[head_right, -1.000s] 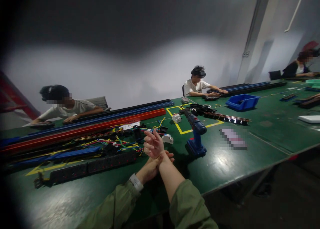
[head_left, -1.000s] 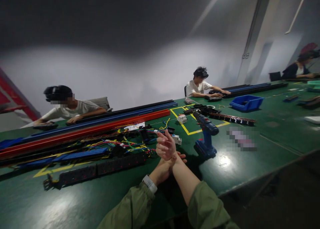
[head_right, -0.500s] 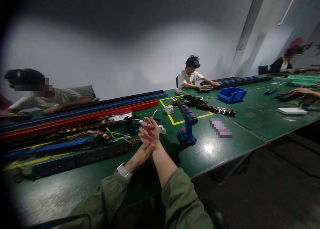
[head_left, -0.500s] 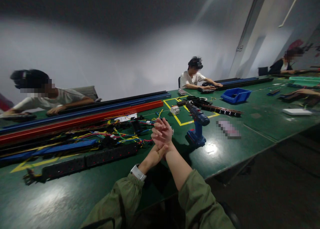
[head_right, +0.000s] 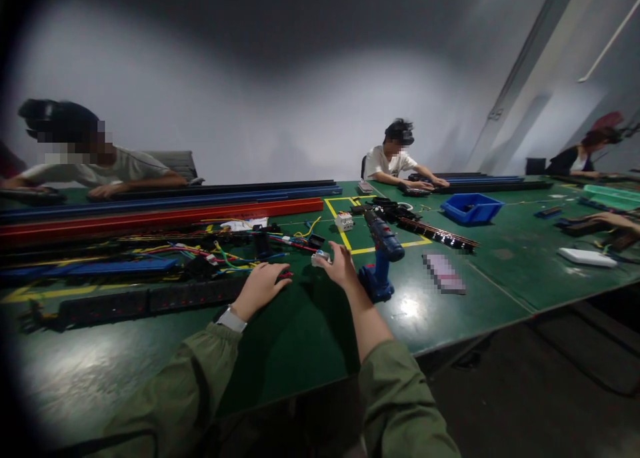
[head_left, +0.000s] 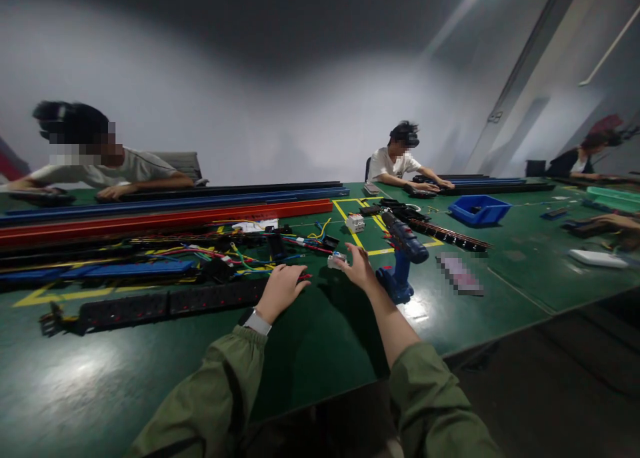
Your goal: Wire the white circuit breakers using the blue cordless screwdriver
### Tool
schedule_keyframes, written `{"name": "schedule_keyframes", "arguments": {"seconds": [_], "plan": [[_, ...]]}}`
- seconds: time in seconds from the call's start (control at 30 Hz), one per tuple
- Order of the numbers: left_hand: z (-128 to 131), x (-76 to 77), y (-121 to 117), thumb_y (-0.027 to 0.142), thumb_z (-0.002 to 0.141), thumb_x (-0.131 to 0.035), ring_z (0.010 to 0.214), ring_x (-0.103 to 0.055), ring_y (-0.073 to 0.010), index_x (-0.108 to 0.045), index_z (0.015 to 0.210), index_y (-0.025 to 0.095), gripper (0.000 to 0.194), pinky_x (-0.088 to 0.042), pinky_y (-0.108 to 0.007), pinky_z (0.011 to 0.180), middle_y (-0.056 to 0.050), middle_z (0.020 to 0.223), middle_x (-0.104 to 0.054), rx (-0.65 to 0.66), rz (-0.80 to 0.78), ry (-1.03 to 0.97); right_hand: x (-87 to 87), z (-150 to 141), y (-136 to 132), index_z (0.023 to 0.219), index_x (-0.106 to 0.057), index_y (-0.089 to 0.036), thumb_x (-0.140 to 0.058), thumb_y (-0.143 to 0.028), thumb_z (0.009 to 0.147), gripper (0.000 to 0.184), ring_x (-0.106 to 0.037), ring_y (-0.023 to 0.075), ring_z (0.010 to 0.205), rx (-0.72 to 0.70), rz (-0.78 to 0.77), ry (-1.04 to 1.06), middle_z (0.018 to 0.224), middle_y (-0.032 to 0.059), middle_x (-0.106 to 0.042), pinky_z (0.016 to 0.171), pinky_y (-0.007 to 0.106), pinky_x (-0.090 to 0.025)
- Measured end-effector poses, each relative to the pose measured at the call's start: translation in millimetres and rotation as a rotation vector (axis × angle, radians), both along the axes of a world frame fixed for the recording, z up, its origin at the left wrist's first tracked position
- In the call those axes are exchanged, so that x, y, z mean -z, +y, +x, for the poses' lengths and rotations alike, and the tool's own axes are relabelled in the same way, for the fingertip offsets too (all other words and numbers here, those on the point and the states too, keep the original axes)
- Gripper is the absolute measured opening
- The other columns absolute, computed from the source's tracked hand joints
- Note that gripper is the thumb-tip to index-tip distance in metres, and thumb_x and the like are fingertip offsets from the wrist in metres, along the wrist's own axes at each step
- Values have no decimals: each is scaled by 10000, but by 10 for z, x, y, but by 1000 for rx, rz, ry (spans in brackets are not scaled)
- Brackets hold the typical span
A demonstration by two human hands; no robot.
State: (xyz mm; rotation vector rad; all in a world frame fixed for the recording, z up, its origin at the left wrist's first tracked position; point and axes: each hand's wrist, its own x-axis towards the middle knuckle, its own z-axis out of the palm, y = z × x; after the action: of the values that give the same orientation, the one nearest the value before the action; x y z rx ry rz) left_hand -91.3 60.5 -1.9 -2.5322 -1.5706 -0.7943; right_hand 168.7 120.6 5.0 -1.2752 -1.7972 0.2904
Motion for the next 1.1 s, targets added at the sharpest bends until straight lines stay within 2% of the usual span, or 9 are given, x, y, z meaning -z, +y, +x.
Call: {"name": "schedule_keyframes", "arguments": {"seconds": [0.07,0.17,0.33,0.43,0.73,0.97,1.1], "plan": [[-15,26,20,443,894,-541,1030,-587,-237,-627,1144,222,345,-354,-378,947,-86,1091,-677,-13,-40,45,125,-76,34,1220,-546,-223,-710,-420,734,549,-583,263,1053,-23,-133,-57,1093,96,-633,893,387,-442],[-17,18,28,443,912,-510,1017,-581,-228,-655,1051,220,301,-349,-363,916,-75,1058,-669,-10,-61,78,233,-168,76,1138,-555,-231,-685,-360,765,416,-627,232,919,-92,-289,-10,960,48,-658,823,363,-464],[-16,-8,20,373,955,-436,972,-577,-201,-669,1036,245,279,-338,-348,888,-56,1025,-663,7,-73,81,267,-274,8,1141,-510,-197,-689,-328,740,459,-610,185,937,-448,-347,205,1038,34,-623,828,314,-476],[-11,-5,12,356,960,-418,931,-576,-207,-672,1046,249,289,-336,-354,865,-58,973,-666,-14,-56,90,242,-324,-80,1133,-521,-188,-692,-337,736,458,-599,176,896,-539,-386,211,994,24,-614,815,314,-473],[-6,-36,-11,346,963,-405,884,-568,-206,-674,993,244,290,-333,-356,828,-54,930,-663,-24,-38,122,167,-442,-194,1109,-512,-185,-671,-298,757,402,-586,178,909,-510,-345,187,1003,29,-606,818,311,-458],[73,-15,-19,273,946,-414,927,-565,-222,-685,992,250,276,-314,-399,898,-68,954,-661,-71,-27,120,11,-476,-307,1144,-530,-241,-647,-254,800,364,-582,217,958,-366,-180,-180,1049,56,-641,814,300,-407],[75,-15,-2,264,935,-409,937,-569,-227,-687,1000,245,286,-312,-411,921,-76,950,-661,-31,-51,149,-3,-474,-357,1154,-517,-249,-649,-276,804,376,-592,232,922,-311,-204,-260,1004,56,-656,734,280,-382]]}}
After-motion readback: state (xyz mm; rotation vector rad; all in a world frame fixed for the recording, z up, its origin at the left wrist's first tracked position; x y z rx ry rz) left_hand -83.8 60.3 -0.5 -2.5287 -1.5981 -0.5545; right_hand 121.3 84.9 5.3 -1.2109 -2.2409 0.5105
